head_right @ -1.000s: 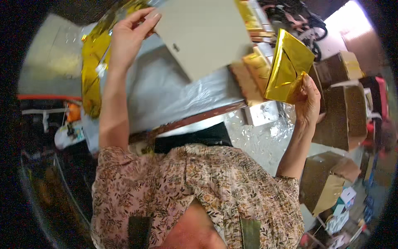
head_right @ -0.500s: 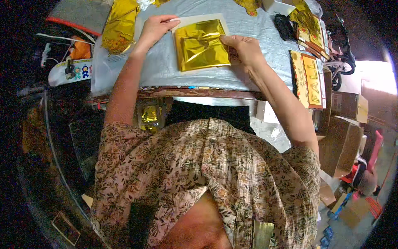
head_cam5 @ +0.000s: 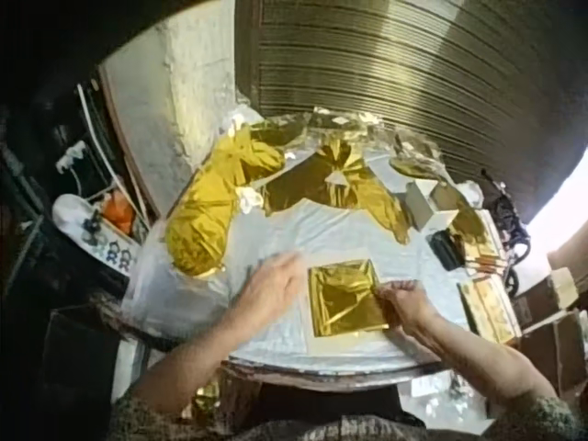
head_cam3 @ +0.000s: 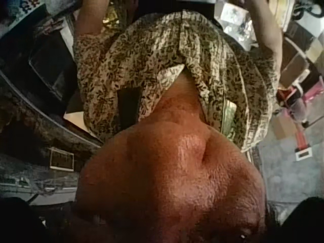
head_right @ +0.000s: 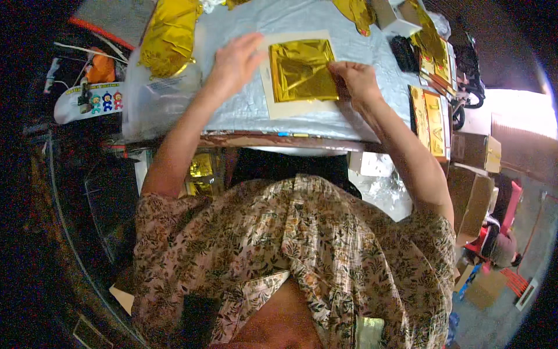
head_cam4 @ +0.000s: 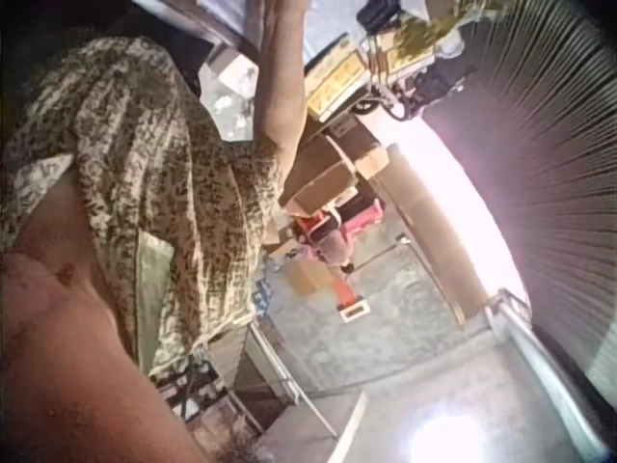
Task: Inspecting and packaging gold foil sheets on a workbench in a factory setting.
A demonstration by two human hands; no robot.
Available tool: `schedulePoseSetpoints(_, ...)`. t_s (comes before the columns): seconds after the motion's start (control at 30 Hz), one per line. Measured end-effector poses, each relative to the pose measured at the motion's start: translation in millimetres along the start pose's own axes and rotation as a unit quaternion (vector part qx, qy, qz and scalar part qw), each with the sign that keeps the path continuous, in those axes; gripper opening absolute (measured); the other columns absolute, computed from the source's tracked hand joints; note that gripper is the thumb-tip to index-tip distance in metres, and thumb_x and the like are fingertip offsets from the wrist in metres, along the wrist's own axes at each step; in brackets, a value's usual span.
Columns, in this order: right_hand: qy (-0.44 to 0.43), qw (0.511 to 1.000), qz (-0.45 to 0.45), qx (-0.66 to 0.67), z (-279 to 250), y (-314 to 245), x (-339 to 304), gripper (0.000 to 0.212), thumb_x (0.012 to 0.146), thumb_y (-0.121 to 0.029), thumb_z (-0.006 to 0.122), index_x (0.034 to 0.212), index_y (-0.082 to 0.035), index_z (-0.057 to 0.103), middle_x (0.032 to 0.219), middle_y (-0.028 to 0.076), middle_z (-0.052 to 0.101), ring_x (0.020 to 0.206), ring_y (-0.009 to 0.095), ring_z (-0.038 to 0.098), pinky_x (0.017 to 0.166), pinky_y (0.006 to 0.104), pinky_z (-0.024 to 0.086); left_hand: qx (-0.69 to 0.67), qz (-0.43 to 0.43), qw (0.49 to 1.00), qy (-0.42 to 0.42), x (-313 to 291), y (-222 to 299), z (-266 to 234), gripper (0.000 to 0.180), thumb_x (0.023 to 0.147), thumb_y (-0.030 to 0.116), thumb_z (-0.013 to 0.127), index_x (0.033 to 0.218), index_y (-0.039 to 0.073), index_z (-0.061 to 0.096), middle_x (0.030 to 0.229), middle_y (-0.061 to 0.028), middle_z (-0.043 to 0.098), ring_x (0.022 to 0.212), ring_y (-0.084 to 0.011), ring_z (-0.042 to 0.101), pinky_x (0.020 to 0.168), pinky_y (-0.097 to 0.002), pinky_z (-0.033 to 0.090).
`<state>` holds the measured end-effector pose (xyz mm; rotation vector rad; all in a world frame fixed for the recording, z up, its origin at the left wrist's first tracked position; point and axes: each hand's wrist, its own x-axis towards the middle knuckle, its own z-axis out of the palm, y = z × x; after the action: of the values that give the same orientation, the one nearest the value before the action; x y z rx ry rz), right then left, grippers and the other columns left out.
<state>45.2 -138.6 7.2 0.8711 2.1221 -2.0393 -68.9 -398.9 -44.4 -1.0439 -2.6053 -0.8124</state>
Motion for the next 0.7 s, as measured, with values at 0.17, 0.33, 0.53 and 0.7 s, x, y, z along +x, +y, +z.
schedulePoseSetpoints(0.17,0.047,0.996,0.014,0.077,8,8,-11,0.018,0.098,-0.020,0.066,0.100,-0.003,0.072,0.081,0.003,0.069,0.062,0.010,0.059,0.052,0.0253,0.041,0.037,0.069,0.996,0.045,8,-21,5,0.041,0.094,0.025,0.068,0.131,0.006,0.066,0.140,-0.0152,0.062,0.129,-0.0325,0.057,0.103,-0.0506,0.044)
schedulePoseSetpoints(0.33,-0.038,0.960,0.011,0.277,-22,34,6,0.029,0.101,-0.018,0.063,0.120,0.004,0.065,0.114,0.014,0.072,0.105,0.024,0.070,0.096,0.0367,0.054,-0.007,0.005,0.991,0.134,64,-65,-28,0.017,0.091,0.018,0.071,0.100,0.006,0.079,0.113,-0.0179,0.072,0.104,-0.0357,0.067,0.090,-0.0412,0.053)
schedulePoseSetpoints(0.53,0.011,0.945,0.029,0.327,-21,30,-2,0.029,0.100,-0.015,0.066,0.122,0.003,0.064,0.121,0.014,0.071,0.111,0.023,0.069,0.103,0.0360,0.052,0.205,-0.027,0.961,0.183,113,-112,-32,0.011,0.081,0.014,0.073,0.086,0.007,0.080,0.094,-0.0169,0.068,0.092,-0.0365,0.065,0.084,-0.0481,0.052)
schedulePoseSetpoints(0.7,0.009,0.940,0.016,0.340,-18,27,-10,0.026,0.100,-0.021,0.068,0.114,0.001,0.067,0.106,0.010,0.072,0.094,0.021,0.070,0.083,0.0354,0.057,0.242,0.027,0.956,0.160,125,-126,-24,0.010,0.081,0.012,0.070,0.082,0.008,0.080,0.088,-0.0165,0.065,0.090,-0.0369,0.064,0.081,-0.0501,0.052)
